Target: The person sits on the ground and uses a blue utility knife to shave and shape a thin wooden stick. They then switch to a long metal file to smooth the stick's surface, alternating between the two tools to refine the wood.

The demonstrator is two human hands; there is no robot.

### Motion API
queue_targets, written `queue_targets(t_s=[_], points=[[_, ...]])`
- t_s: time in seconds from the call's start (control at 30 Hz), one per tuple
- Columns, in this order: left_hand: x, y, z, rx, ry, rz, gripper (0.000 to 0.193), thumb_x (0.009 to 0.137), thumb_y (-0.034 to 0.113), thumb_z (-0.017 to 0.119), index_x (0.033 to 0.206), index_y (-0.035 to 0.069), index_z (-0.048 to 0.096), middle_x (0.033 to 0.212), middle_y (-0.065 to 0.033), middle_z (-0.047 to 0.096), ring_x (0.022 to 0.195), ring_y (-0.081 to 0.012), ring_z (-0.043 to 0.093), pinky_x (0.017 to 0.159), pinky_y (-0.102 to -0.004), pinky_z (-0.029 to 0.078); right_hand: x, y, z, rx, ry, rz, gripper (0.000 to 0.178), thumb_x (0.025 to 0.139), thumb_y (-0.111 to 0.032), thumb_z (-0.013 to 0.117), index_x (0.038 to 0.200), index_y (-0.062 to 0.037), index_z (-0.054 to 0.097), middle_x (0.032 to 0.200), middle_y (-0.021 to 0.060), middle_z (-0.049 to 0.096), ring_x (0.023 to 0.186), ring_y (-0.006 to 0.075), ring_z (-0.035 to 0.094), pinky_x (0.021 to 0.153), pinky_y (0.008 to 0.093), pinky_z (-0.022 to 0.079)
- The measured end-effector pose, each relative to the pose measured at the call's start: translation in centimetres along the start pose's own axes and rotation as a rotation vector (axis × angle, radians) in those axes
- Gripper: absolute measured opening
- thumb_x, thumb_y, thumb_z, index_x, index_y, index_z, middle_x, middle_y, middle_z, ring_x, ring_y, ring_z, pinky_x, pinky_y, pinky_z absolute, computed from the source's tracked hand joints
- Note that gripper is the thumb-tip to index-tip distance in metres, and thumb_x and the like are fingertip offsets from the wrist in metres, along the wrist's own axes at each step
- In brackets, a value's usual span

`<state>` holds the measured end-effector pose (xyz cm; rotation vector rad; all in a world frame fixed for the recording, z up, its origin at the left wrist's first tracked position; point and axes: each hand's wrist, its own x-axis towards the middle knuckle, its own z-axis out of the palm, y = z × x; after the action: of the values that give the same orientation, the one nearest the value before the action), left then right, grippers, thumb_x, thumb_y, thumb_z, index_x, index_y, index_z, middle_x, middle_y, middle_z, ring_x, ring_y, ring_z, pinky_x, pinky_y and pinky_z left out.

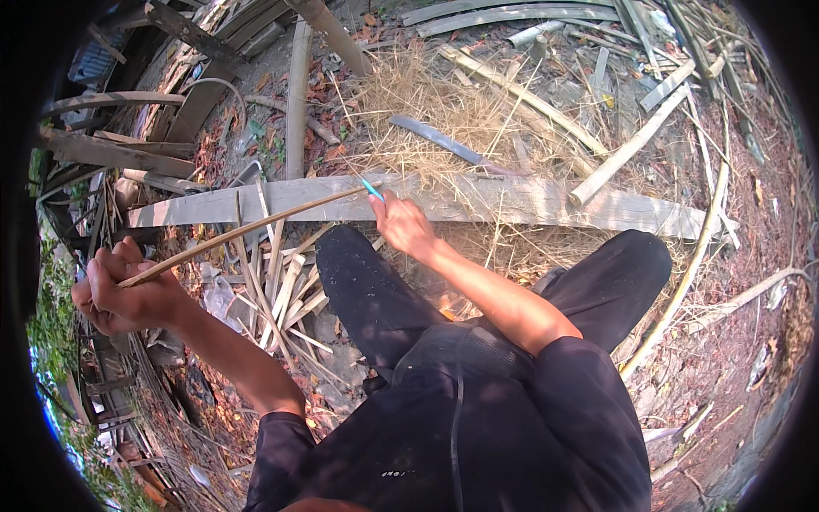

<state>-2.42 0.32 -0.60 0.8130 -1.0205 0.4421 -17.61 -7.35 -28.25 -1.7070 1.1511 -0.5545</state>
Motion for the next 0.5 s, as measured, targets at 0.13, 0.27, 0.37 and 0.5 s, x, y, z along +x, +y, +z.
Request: queue_targets(t_s=[0.13, 0.27, 0.37, 0.5], points=[[0.6, 0.1, -0.2, 0.018, 0.003, 0.011, 0.027, 0.079, 0.001, 0.052, 0.063, 0.008, 0.031, 0.042, -0.0006, 0.027, 0.035, -0.0042, 0.019, 0.034, -0.0192, 0.018, -6.0, -9.8, -3.4, 0.122, 0.023, -0.370, 0.028, 0.097, -0.026, 0.043, 0.101, 0.0018, 0.043, 0.053, 0.0226, 0.049, 0.052, 0.0425, 0.053, 0.050, 0.0499, 0.040], [0.0, 0.9, 0.5, -0.006, -0.006, 0.034, 0.027, 0.077, -0.001, 0.054, 0.062, 0.007, 0.032, 0.044, -0.0001, 0.029, 0.035, -0.0043, 0.023, 0.034, -0.0186, 0.018, -8.3, -10.6, -2.5, 0.001, 0.068, -0.408, 0.026, 0.097, -0.024, 0.044, 0.097, 0.0017, 0.045, 0.048, 0.0201, 0.049, 0.045, 0.0423, 0.052, 0.043, 0.0492, 0.040], [-0.1, 0.8, 0.4, 0.010, 0.023, 0.052, 0.026, 0.076, -0.001, 0.054, 0.061, 0.005, 0.034, 0.046, -0.0008, 0.033, 0.036, -0.0043, 0.026, 0.033, -0.0185, 0.021, -7.6, -9.5, -2.6, -0.158, 0.005, -0.279, 0.025, 0.097, -0.023, 0.044, 0.096, 0.0018, 0.047, 0.051, 0.0220, 0.052, 0.048, 0.0423, 0.054, 0.045, 0.0487, 0.043], [-0.1, 0.7, 0.1, -0.020, 0.008, -0.004, 0.022, 0.073, -0.001, 0.056, 0.061, 0.003, 0.037, 0.050, -0.0017, 0.036, 0.038, -0.0043, 0.031, 0.033, -0.0187, 0.026, -6.9, -7.9, -1.9, -0.241, 0.059, -0.260, 0.031, 0.097, -0.027, 0.042, 0.093, 0.0030, 0.048, 0.054, 0.0241, 0.055, 0.053, 0.0440, 0.057, 0.047, 0.0504, 0.046]])
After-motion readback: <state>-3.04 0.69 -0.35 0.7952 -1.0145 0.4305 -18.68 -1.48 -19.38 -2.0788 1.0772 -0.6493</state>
